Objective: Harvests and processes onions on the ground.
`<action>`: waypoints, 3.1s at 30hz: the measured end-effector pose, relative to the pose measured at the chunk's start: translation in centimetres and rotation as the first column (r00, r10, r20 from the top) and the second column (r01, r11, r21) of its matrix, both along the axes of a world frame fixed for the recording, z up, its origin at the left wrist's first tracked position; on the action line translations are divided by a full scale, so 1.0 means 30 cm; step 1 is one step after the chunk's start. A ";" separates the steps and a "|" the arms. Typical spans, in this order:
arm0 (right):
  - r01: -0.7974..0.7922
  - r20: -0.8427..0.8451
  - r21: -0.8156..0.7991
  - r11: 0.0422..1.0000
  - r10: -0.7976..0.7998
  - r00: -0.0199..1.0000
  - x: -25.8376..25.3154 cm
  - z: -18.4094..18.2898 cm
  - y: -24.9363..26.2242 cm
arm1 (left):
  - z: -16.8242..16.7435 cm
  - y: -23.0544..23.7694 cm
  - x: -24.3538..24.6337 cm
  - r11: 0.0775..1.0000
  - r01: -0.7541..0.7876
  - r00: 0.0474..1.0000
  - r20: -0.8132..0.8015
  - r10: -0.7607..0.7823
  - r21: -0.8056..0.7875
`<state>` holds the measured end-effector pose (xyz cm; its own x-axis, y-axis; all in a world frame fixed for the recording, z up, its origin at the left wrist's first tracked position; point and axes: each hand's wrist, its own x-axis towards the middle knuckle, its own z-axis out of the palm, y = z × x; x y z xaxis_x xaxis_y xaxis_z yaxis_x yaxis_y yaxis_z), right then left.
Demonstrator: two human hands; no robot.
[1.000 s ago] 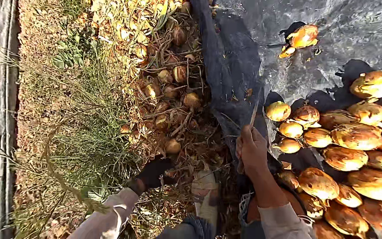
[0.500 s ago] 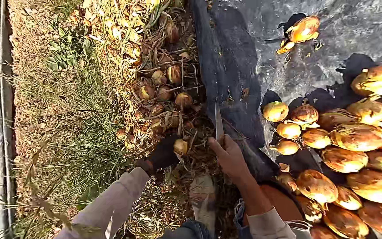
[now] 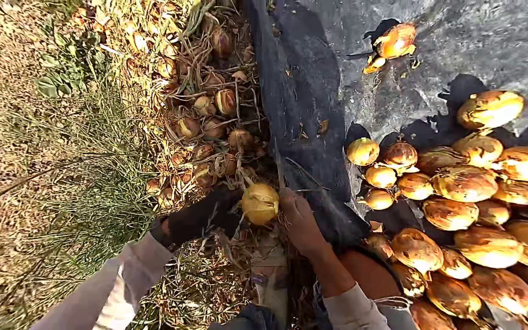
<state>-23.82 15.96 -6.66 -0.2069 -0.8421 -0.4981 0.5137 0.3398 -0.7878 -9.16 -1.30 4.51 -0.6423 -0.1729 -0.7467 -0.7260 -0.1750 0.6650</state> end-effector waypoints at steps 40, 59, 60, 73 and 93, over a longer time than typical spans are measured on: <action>0.379 -0.352 -0.065 0.923 -0.376 0.857 -0.082 -0.019 0.047 | -0.271 0.006 0.257 0.658 0.693 0.519 0.837 -0.172 -0.294; 0.170 -0.406 0.147 0.975 -0.097 0.909 -0.066 -0.043 0.027 | -0.474 0.268 0.456 0.874 0.351 0.629 0.776 0.046 -0.335; 0.174 -0.408 0.140 0.975 -0.103 0.907 -0.068 -0.040 0.027 | -0.462 0.276 0.447 0.875 0.368 0.618 0.786 0.024 -0.315; -0.139 -0.125 0.028 0.990 0.142 0.982 -0.030 0.021 0.018 | 0.023 0.158 0.077 0.966 -0.117 0.988 -0.123 0.090 -0.232; -0.083 -0.065 0.043 0.996 0.086 0.994 -0.006 -0.006 -0.005 | 0.024 0.071 -0.062 0.347 0.468 0.784 0.200 -0.588 -0.813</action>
